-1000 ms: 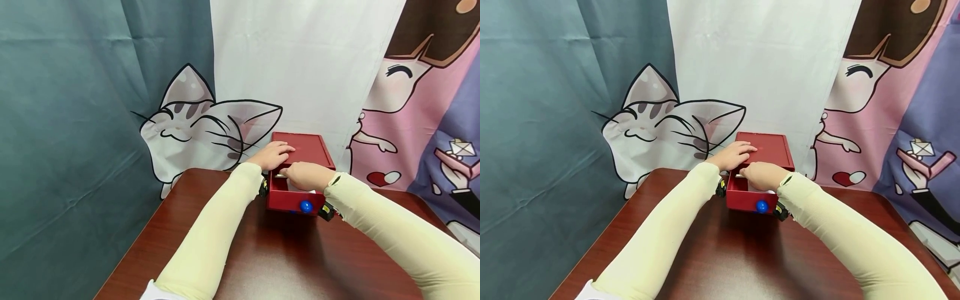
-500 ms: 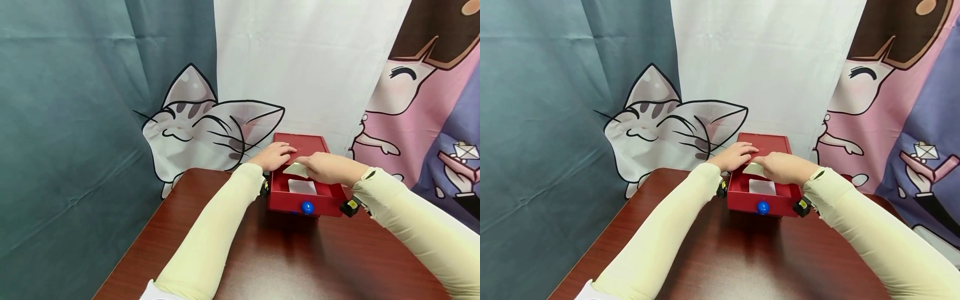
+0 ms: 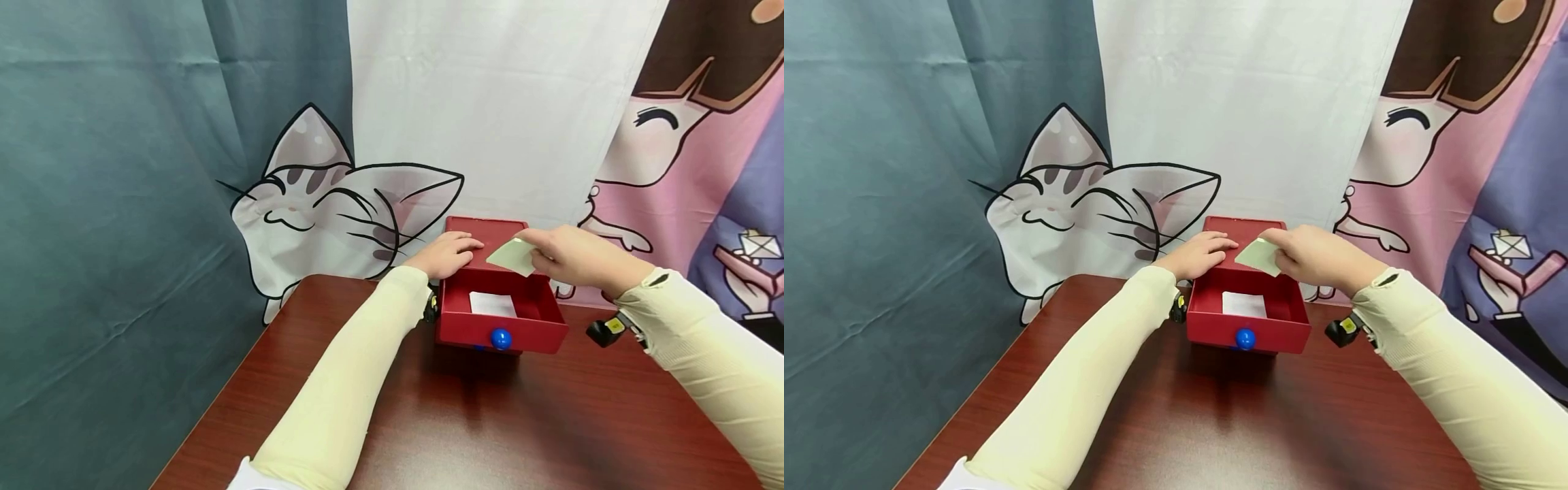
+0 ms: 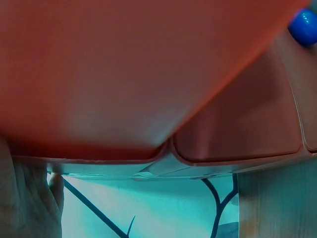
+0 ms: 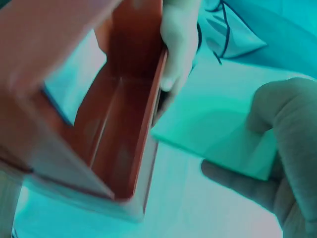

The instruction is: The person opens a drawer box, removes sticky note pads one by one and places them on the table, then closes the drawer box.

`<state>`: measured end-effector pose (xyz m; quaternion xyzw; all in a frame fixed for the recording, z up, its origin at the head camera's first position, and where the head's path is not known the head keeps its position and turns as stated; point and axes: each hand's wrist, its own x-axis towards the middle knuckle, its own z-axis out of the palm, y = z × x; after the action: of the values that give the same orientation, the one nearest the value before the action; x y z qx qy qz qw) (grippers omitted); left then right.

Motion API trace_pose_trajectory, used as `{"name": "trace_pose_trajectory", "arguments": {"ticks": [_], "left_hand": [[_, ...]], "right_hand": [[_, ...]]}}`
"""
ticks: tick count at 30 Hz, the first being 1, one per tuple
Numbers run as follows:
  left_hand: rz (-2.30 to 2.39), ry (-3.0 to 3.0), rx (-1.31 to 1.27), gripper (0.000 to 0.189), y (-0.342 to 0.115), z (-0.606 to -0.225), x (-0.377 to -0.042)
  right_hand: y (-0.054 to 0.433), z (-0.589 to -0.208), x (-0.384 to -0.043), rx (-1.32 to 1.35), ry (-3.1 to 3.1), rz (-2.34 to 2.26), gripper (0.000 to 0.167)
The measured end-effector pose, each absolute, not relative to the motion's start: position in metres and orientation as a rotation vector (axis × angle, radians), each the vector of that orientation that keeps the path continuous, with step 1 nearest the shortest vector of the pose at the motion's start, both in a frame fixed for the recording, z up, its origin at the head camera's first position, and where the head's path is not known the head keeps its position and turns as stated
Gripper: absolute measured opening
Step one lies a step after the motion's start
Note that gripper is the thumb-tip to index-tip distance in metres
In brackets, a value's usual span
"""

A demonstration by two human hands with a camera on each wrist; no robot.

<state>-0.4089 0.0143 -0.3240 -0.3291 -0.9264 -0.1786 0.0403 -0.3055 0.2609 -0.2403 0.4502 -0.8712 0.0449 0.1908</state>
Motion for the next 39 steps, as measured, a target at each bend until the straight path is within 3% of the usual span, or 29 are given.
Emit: {"name": "trace_pose_trajectory", "arguments": {"ticks": [10,20,39], "left_hand": [[-0.537,-2.834,-1.007,0.044,0.014,-0.325,-0.409],[-0.53,-2.84,-1.007,0.044,0.016,-0.327,-0.41],[-0.545,-2.836,-1.008,0.044,0.016,-0.326,-0.409]], "right_hand": [[0.304,-0.243,-0.311,0.995,-2.329,0.123,0.034],[0.339,-0.264,-0.322,0.8,-2.398,0.058,0.023],[0.372,-0.355,-0.345,0.778,-2.728,0.1,0.021]]}}
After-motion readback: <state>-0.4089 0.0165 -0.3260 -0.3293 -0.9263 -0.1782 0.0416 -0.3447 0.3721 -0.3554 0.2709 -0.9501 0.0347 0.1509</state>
